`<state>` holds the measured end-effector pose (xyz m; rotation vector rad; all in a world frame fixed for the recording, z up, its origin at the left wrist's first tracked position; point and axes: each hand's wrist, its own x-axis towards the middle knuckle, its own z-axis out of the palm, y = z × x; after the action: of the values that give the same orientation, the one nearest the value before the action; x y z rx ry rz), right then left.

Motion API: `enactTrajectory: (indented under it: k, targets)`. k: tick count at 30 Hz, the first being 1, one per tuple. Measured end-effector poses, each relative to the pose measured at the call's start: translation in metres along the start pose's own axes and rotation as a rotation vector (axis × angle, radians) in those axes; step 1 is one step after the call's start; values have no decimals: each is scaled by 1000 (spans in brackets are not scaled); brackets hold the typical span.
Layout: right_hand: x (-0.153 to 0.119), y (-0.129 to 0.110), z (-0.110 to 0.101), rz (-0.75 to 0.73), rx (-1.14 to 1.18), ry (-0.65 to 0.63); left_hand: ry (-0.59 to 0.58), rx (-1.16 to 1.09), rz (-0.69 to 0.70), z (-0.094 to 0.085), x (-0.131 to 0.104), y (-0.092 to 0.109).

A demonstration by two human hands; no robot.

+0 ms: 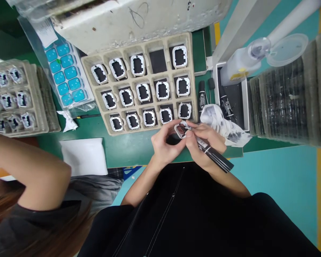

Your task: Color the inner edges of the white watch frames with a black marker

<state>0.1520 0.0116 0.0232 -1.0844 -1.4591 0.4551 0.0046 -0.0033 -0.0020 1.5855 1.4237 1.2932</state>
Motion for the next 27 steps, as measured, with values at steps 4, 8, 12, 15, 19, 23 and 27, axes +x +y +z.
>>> enactTrajectory:
  k: [4,8,12,15,19,23,27]
  targets:
    - [-2,2,-1,45,144,31,-6,-66,-8,-1,5,3]
    - [-6,5,-3,90,211,12,-30,-160,-13,1,6,0]
    - [-10,9,-6,85,227,93,-114,-178,-44,-8,9,2]
    - [-12,13,-8,90,235,182,-204,-69,20,-29,31,8]
    - [-11,19,-5,81,267,189,-234,348,295,-57,103,10]
    - [-11,20,-6,79,258,177,-223,623,437,-62,193,-13]
    - [-15,22,-11,123,203,173,-308,805,404,-59,238,-25]
